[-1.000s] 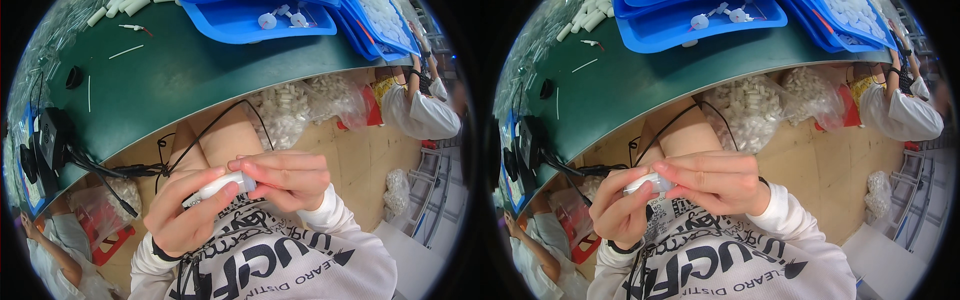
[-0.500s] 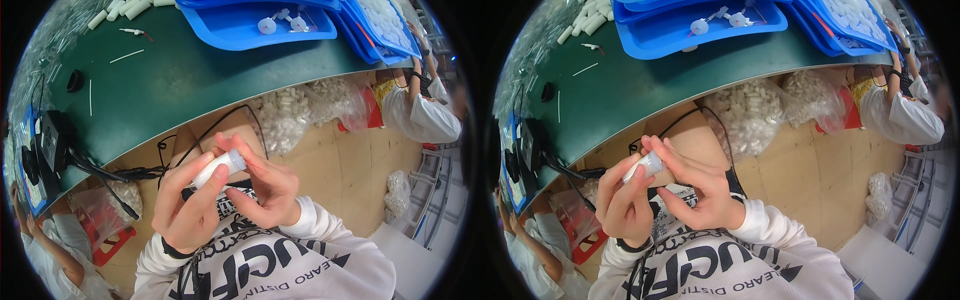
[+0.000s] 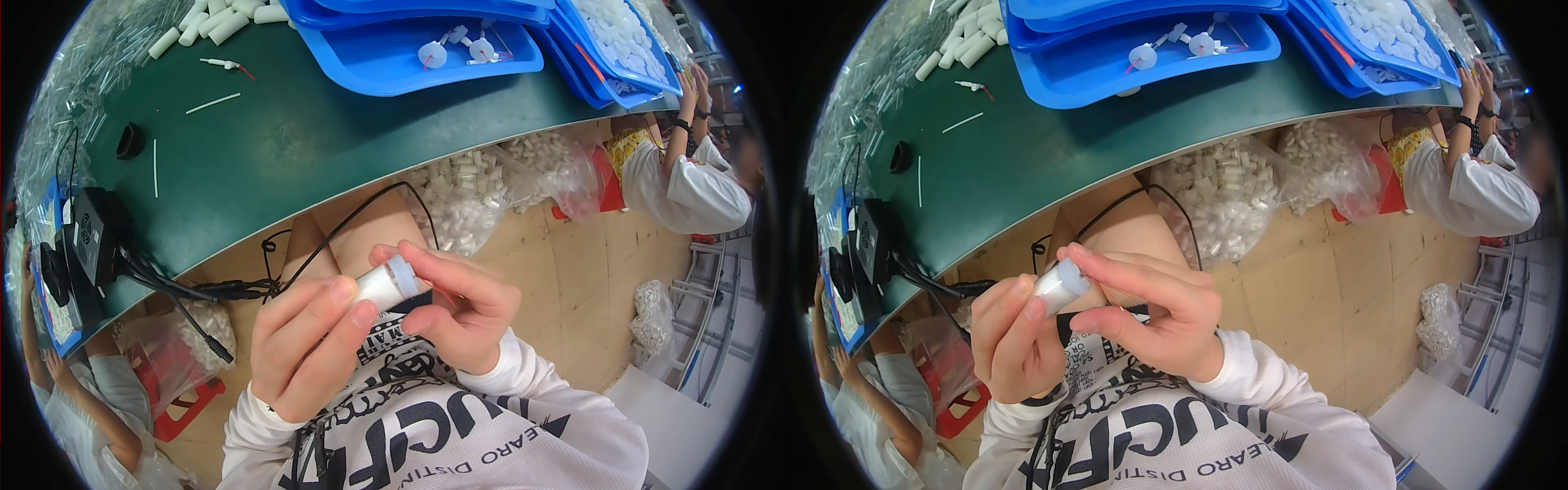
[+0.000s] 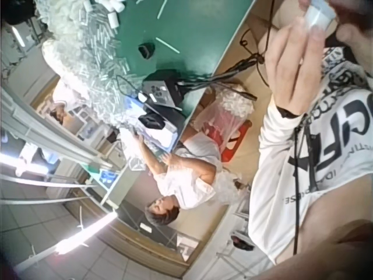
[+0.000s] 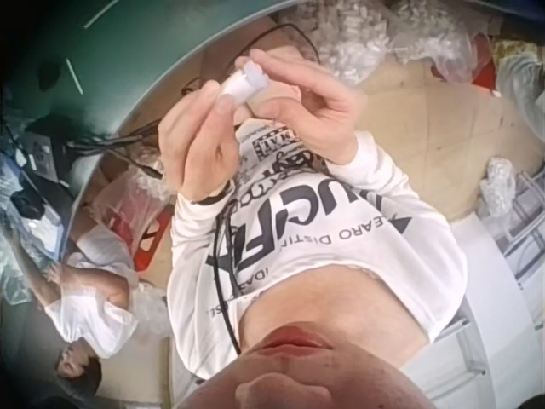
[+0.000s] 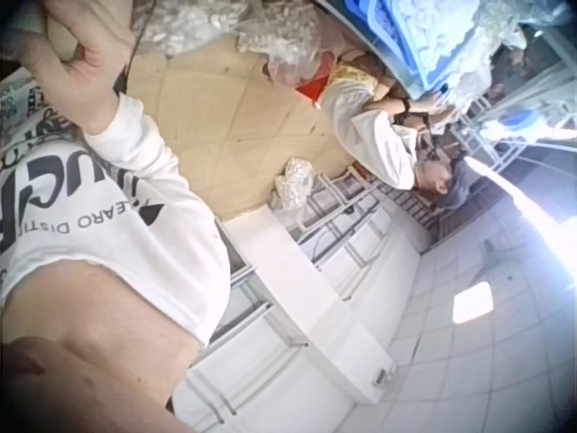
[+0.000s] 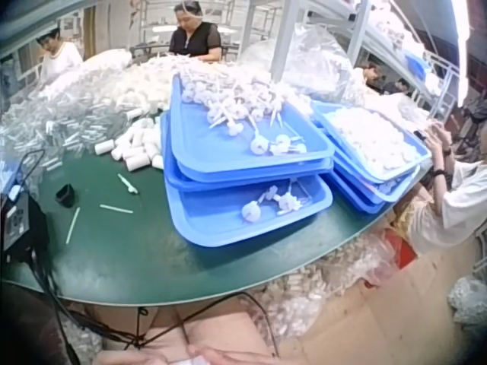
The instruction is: The person repeatedly picks up white cylindrical plastic bodies and small white plastic caps from blue trays on a green table. They insert the caps into the bodies by hand, aligning the parts and pressing them together to form a single unit. The process is repeated continuously for multiple units throughout the clip.
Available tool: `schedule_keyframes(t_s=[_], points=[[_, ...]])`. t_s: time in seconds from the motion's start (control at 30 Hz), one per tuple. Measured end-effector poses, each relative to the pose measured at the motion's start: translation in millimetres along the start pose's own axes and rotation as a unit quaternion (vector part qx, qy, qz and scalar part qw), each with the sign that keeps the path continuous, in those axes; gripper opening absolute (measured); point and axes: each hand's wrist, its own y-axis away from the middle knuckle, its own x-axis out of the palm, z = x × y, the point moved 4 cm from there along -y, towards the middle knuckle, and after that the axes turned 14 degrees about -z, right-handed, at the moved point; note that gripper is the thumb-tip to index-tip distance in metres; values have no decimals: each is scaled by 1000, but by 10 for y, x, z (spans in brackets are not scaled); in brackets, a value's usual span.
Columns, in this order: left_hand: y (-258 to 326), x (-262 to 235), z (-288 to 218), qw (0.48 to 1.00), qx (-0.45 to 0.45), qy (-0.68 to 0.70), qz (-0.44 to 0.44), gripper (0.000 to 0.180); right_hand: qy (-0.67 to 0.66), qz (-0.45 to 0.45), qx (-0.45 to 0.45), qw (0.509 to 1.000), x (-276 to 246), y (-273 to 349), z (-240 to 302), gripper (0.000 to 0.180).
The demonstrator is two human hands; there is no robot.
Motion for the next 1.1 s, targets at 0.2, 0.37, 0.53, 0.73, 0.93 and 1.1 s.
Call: schedule_keyframes(t_s=[0.2, 0.37, 0.53, 0.73, 0.93, 1.1], points=[[-48, -52, -59, 999, 10, 19, 44, 35, 166, 71, -98, 979, -65, -121, 240, 44], [-17, -98, -103, 997, -1, 40, 66, 31, 193, 110, -179, 959, -82, -102, 292, 43], [-23, -91, -81, 994, -10, 48, 96, 31, 200, 144, -205, 947, -112, -115, 280, 41], [-26, -86, -13, 988, -29, 81, 129, 35, 196, 166, -222, 941, -125, -122, 273, 37], [19, -62, -6, 989, -39, 60, 128, 37, 213, 164, -222, 937, -143, -110, 206, 37], [50, 56, 11, 997, -49, 23, 56, 35, 149, 85, -40, 984, -131, -164, 104, 38]])
